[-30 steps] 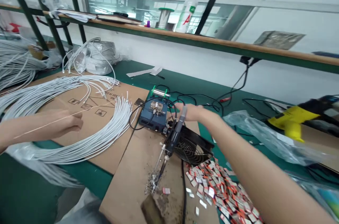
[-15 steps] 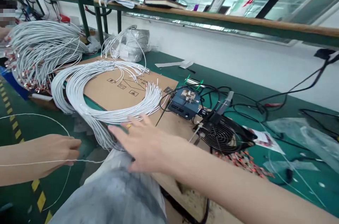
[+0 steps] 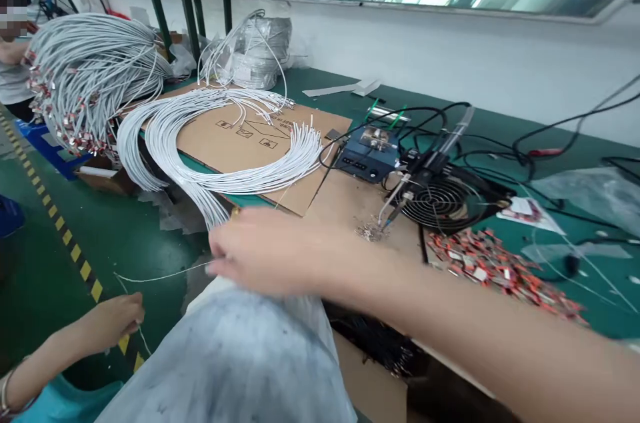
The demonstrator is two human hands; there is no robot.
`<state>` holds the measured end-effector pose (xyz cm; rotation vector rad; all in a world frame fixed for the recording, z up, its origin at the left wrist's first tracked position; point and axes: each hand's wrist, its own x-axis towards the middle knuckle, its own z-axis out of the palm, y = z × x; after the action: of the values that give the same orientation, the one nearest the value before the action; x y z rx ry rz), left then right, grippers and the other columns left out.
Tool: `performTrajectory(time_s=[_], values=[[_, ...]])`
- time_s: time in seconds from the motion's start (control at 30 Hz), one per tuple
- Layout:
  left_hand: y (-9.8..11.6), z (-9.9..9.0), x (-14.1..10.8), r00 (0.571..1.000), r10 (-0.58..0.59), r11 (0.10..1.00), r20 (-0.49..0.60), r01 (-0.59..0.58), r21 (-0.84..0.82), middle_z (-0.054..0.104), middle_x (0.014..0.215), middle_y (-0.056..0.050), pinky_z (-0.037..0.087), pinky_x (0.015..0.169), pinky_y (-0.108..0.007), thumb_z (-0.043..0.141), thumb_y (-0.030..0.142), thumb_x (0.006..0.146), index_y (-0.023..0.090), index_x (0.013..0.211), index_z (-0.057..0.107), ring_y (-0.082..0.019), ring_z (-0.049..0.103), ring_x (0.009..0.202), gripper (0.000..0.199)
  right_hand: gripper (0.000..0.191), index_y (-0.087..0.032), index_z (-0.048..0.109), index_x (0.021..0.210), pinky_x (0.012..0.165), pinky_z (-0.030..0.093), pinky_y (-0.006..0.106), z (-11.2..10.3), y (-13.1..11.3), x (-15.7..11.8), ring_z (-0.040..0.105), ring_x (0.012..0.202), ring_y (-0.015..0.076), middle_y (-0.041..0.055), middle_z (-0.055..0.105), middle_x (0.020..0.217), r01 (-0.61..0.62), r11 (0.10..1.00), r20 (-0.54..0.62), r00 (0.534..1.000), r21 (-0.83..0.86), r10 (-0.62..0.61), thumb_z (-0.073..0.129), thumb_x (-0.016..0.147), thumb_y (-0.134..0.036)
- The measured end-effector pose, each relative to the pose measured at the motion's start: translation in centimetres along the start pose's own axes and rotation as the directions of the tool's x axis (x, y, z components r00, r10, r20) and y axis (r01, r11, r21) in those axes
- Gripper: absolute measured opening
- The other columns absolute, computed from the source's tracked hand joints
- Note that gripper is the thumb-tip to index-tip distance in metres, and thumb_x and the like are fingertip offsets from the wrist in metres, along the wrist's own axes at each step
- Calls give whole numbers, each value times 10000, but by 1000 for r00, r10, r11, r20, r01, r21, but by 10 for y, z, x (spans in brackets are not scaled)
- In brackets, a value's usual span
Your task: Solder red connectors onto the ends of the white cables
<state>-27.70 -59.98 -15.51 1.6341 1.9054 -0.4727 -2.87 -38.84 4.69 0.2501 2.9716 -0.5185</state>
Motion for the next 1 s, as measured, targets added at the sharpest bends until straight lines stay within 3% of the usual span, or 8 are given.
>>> performTrajectory(time_s=[0.1, 0.2, 0.37, 0.47, 0.53, 0.73, 0.87, 1.0], values=[[9, 2, 4, 998, 16, 997, 58, -12, -76, 540, 1424, -168, 536, 905, -446, 503, 128, 788, 227, 1244, 654, -345, 638, 1148, 491, 204, -143, 692, 867, 605, 446, 362, 53, -14, -31, 622, 672, 256, 77, 656, 746, 78, 981, 92, 994, -179, -62, 762, 815, -328], [36, -24, 15, 961, 206, 923, -186, -254, -289, 631, 1306, -99, 551, 854, -369, 382, 300, 935, 297, 1252, 625, -271, 659, 1081, 399, 240, -167, 674, 992, 699, 508, 396, 89, -18, -62, 650, 807, 288, 77, 673, 842, -79, 997, 113, 990, -15, 81, 742, 830, -331], [106, -96, 67, 631, 146, 795, -762, -533, -289, 665, 1200, -119, 482, 1001, -400, 371, 405, 960, 237, 1241, 604, -257, 605, 1132, 401, 400, -259, 582, 1315, 962, 494, 410, 109, -3, -98, 570, 1157, 284, 76, 638, 1221, -353, 836, -17, 918, 419, 396, 591, 924, -343], [149, -145, 115, 467, 166, 779, -869, -602, -175, 628, 1283, -153, 415, 1088, -420, 394, 352, 965, 162, 1311, 549, -260, 547, 1234, 423, 379, -271, 610, 1292, 1006, 474, 406, 119, 7, -108, 573, 1163, 260, 73, 635, 1251, -352, 745, -90, 872, 566, 481, 526, 952, -415], [173, -180, 147, 419, 189, 799, -888, -591, -109, 612, 1310, -181, 391, 1109, -434, 433, 297, 952, 116, 1313, 540, -275, 533, 1256, 417, 351, -278, 641, 1242, 982, 490, 397, 126, 12, -109, 599, 1119, 248, 70, 663, 1199, -334, 711, -140, 844, 619, 518, 517, 952, -433], [203, -252, 197, 608, 166, 815, -776, -528, -238, 730, 1002, -149, 529, 878, -377, 473, 159, 898, 114, 1043, 681, -259, 699, 918, 258, 312, -281, 660, 1182, 928, 517, 395, 149, 30, -91, 638, 1026, 236, 78, 697, 1073, -186, 649, -380, 681, 737, 626, 489, 969, -433], [200, -241, 180, 775, 112, 478, -622, -590, -650, 690, 750, -44, 488, 448, -239, 536, 249, 875, 130, 877, 684, -105, 577, 442, 190, 354, -244, 632, 1206, 916, 531, 372, 156, 52, -69, 640, 1001, 220, 97, 681, 1070, 12, 497, -436, 496, 868, 751, 509, 968, -476], [196, -207, 150, 847, 156, 197, -508, -531, -824, 648, 677, 2, 398, 320, -190, 694, 374, 773, 142, 891, 672, -58, 488, 347, 261, 526, -243, 532, 1339, 996, 496, 417, 150, 72, -41, 597, 1128, 225, 114, 606, 1288, 255, 324, -398, 340, 911, 852, 606, 908, -535]])
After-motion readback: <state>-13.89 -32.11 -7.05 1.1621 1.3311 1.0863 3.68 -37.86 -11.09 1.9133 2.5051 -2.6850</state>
